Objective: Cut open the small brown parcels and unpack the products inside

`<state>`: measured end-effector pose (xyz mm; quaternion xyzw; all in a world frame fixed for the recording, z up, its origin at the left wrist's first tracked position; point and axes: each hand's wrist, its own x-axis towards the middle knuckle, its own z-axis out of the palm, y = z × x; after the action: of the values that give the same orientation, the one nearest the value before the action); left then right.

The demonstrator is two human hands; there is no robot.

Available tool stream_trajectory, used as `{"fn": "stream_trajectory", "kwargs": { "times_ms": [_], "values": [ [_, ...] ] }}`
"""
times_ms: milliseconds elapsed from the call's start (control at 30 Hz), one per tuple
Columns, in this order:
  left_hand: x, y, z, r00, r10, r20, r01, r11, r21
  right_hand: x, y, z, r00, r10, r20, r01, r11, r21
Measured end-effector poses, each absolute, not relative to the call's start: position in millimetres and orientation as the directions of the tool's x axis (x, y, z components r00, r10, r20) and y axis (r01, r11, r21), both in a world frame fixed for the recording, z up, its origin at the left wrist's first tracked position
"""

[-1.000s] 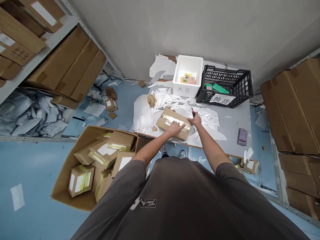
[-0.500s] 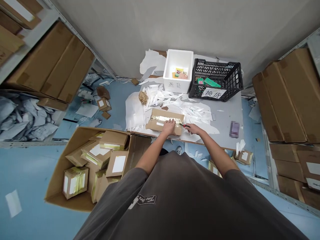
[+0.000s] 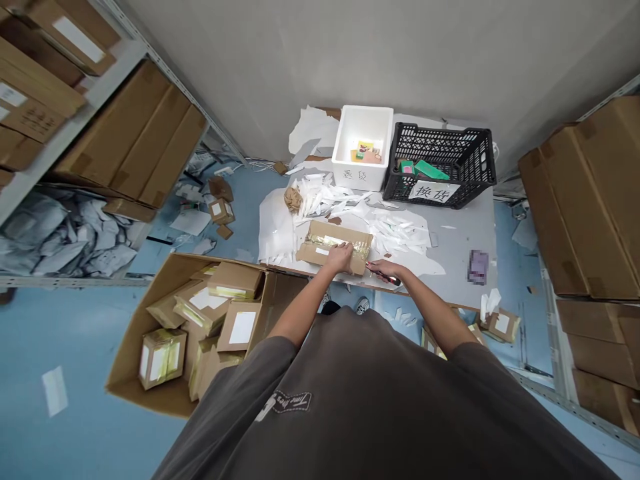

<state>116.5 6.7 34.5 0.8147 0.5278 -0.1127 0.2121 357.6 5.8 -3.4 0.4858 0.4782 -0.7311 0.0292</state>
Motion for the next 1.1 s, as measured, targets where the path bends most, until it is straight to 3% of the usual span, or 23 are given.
{"fn": "stream_trajectory", "kwargs": {
  "times_ms": [100,233,400,500,633,767,967,1100],
  "values": [
    [111,5,32,0.429,0.801,-0.418,0.903,-0.36,0.236,361,-11,-8,-0.523,0.464,-0.715,0.436,-0.575,-0.692],
    [96,13,31,0.426,0.836,-0.347,0.886,-0.306,0.349,379,-27,-7,-0.423,0.572,-0.703,0.396,-0.581,-0.711],
    [93,47,27,0.372,0.851,-0.37,0.921,-0.29,0.259,393,-36,7,-0.316,0.677,-0.665,0.379,-0.552,-0.742],
    [98,60,21,0.37,0.828,-0.42,0.925,-0.287,0.249,389,-35,16,-0.245,0.743,-0.623,0.502,-0.452,-0.737],
    [96,54,14,0.382,0.858,-0.342,0.916,-0.303,0.262,378,-27,22,-0.259,0.827,-0.499,0.735,-0.166,-0.657],
    [93,42,12,0.376,0.88,-0.289,0.917,-0.309,0.251,361,-18,25,-0.327,0.829,-0.453,0.844,0.041,-0.535],
    [100,36,13,0.342,0.907,-0.246,0.929,-0.287,0.233,349,-17,25,-0.258,0.88,-0.4,0.933,0.118,-0.341],
    [104,26,6,0.334,0.916,-0.224,0.929,-0.279,0.243,356,-21,19,-0.262,0.879,-0.399,0.935,0.129,-0.33]
  ]
}}
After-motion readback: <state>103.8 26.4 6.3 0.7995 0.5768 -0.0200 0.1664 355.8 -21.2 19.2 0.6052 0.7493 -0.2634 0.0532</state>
